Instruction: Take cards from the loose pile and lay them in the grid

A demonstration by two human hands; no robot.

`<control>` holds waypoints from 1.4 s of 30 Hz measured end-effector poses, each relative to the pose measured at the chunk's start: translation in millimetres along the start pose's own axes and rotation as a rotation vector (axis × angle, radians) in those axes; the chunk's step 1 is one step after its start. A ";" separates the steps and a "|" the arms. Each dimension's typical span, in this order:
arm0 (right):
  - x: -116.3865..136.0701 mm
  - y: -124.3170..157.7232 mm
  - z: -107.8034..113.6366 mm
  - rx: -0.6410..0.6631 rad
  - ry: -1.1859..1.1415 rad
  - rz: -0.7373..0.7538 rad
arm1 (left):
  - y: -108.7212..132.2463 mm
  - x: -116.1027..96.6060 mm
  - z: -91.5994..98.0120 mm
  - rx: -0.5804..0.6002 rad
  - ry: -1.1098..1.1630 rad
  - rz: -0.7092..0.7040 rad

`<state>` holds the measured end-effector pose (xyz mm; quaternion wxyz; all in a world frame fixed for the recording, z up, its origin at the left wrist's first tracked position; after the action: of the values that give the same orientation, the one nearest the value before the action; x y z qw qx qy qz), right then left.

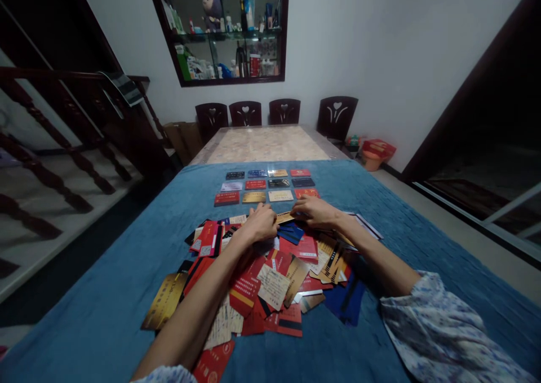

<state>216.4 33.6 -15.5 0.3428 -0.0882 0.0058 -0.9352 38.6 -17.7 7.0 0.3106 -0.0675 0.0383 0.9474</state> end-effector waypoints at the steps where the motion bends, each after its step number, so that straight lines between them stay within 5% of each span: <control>1: 0.8 0.3 1.6 0.002 -0.004 0.011 | -0.5 0.8 0.3 -0.010 0.005 -0.004; 29: 1.7 6.3 7.3 -0.153 -0.090 -0.223 | -11.1 36.4 -10.4 -0.478 0.165 -0.047; 42: -7.1 2.4 12.0 -0.502 -0.446 -0.142 | -13.1 32.7 -11.0 -0.428 0.176 -0.050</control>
<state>225.3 37.0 -5.0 0.2375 -0.3721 0.1545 -0.8839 21.4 10.6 -9.2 0.3079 -0.2149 -0.1380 0.9165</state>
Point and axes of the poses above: each hand's wrist, its own y-axis away from the middle knuckle, its own z-axis out of the back of the hand, x = y × z, the point moved 3 cm from there along -y, towards the middle knuckle, and after that the axes turned 13 degrees about -z, right-handed, at the moved point
